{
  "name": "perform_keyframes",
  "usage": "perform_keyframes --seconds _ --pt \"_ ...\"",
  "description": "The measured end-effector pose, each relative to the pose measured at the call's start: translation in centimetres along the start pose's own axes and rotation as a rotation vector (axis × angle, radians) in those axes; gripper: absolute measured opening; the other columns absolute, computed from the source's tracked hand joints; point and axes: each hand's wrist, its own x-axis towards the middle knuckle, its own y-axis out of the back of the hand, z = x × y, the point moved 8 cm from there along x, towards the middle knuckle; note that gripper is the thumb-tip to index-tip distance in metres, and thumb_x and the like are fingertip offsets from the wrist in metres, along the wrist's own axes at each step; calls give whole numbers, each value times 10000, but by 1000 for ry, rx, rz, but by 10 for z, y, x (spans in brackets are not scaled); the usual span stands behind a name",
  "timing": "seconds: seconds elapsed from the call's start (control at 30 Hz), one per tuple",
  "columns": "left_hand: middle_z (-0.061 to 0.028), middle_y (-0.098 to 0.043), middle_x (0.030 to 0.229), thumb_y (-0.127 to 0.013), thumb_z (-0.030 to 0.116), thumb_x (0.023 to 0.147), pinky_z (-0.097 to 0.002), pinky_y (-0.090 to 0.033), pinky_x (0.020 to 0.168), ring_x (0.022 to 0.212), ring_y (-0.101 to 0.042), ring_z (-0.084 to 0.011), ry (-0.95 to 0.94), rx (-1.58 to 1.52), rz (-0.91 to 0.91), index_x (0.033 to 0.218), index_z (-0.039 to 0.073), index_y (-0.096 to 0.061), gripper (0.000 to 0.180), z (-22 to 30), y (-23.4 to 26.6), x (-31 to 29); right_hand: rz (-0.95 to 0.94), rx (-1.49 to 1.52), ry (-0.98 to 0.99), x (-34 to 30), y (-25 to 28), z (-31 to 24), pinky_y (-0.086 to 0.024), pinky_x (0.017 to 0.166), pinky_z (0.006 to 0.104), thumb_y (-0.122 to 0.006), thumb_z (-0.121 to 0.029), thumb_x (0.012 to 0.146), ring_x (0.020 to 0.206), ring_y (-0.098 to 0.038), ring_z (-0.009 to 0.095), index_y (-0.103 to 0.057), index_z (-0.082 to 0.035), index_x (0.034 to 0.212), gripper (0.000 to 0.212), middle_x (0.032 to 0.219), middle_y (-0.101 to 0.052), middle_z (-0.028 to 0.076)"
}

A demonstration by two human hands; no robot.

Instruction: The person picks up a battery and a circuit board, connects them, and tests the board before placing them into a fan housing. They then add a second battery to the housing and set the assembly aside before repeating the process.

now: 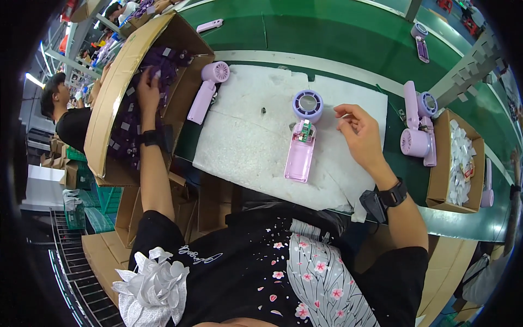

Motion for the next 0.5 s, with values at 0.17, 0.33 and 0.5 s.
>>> perform_keyframes --seconds 0.17,0.33,0.5 --pt "-148 -626 1157 -622 63 926 -313 -533 827 945 -643 -217 17 -977 32 1326 16 -504 420 87 19 -21 85 53 69 -8 8 -8 -495 725 223 -543 -3 926 784 -583 88 -574 12 1145 222 1008 -614 74" --pt "-119 -607 1142 -608 9 914 -318 -557 837 986 -636 -185 110 -1507 -391 1328 2 -485 432 215 -6 -81 40 -50 240 -20 -3 -34 -490 644 228 -534 -32 944 729 -594 99 -570 11 1187 250 999 -616 88" --pt "-123 -602 1136 -676 -36 849 -313 -562 835 1007 -632 -176 174 -1455 -647 1266 -25 -511 449 285 -38 -150 -24 105 349 -26 -31 -56 -496 592 240 -550 -152 984 696 -611 124 -539 28 1249 320 967 -633 104"
